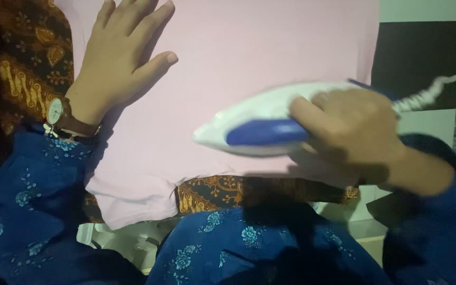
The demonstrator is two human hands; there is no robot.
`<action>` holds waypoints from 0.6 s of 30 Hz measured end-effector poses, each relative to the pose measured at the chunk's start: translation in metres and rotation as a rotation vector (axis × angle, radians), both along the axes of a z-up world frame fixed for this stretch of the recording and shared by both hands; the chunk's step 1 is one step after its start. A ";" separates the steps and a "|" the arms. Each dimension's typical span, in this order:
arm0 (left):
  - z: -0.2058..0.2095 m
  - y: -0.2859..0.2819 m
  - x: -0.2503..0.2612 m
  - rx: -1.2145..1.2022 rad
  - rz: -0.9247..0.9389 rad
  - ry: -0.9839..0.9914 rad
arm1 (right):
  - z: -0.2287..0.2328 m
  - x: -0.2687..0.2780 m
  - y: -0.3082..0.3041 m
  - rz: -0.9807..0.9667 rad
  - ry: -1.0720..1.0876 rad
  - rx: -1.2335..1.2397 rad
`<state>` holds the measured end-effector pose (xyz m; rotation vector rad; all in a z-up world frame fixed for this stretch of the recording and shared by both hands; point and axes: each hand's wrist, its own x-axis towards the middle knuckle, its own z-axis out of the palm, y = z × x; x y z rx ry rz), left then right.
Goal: Iron a pink t-shirt on a flat surface.
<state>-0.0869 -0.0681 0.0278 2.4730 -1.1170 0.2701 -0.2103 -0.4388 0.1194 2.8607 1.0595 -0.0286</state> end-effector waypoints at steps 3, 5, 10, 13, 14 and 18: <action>-0.001 -0.001 0.000 0.000 0.017 0.021 | -0.001 0.024 0.020 0.007 -0.072 0.039; 0.000 -0.002 -0.002 0.002 0.029 0.042 | 0.000 0.031 0.025 0.047 -0.183 0.087; 0.000 -0.005 0.000 0.023 0.074 0.106 | 0.008 0.008 0.007 0.012 0.082 -0.091; 0.006 -0.006 0.000 -0.004 0.067 0.140 | 0.015 -0.015 -0.015 0.070 0.263 0.109; 0.007 -0.006 -0.001 -0.003 0.065 0.137 | 0.016 -0.017 -0.020 0.068 0.259 0.111; 0.008 -0.009 -0.002 -0.021 0.069 0.132 | 0.004 -0.026 -0.049 0.143 0.084 0.266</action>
